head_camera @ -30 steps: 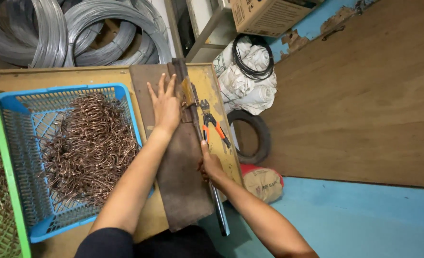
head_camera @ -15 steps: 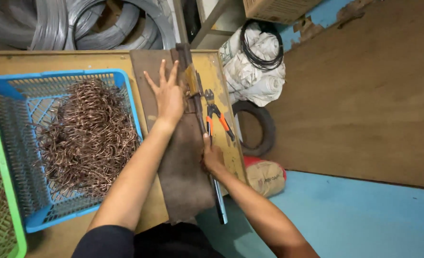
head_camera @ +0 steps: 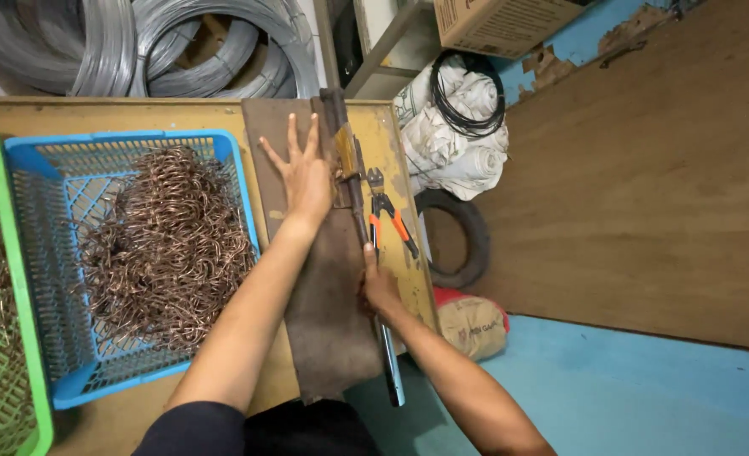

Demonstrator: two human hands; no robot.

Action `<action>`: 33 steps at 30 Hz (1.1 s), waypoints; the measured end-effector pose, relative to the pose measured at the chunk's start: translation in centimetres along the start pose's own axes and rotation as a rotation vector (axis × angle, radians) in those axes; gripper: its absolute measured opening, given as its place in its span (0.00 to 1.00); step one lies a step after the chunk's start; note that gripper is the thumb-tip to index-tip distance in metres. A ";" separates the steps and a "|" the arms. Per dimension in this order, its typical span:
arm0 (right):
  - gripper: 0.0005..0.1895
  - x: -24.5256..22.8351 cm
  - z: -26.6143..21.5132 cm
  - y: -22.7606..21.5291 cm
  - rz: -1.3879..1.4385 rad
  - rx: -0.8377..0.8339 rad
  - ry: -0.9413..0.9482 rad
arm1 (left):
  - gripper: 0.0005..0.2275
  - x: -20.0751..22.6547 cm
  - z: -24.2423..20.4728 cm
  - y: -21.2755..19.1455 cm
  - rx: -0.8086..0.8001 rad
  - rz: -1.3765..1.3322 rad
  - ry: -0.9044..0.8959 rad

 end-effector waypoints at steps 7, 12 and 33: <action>0.57 -1.4 -1.2 -0.2 0.046 -0.010 0.014 | 0.11 0.2 -0.5 0.1 0.042 0.078 0.025; 0.55 -0.3 0.2 0.4 0.060 0.031 0.009 | 0.12 -0.2 0.2 0.9 0.071 0.247 0.044; 0.26 7.0 4.3 0.9 0.071 0.232 -0.131 | 0.12 -0.7 -0.8 0.2 0.095 0.232 0.070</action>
Point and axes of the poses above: each hand's wrist, its own z-axis towards the middle knuckle, its own y-axis out of the palm, x = y × z, the point moved 1 cm from there along z, towards the middle knuckle, and after that the axes turned 12 degrees about -y, right-handed, at the moved point
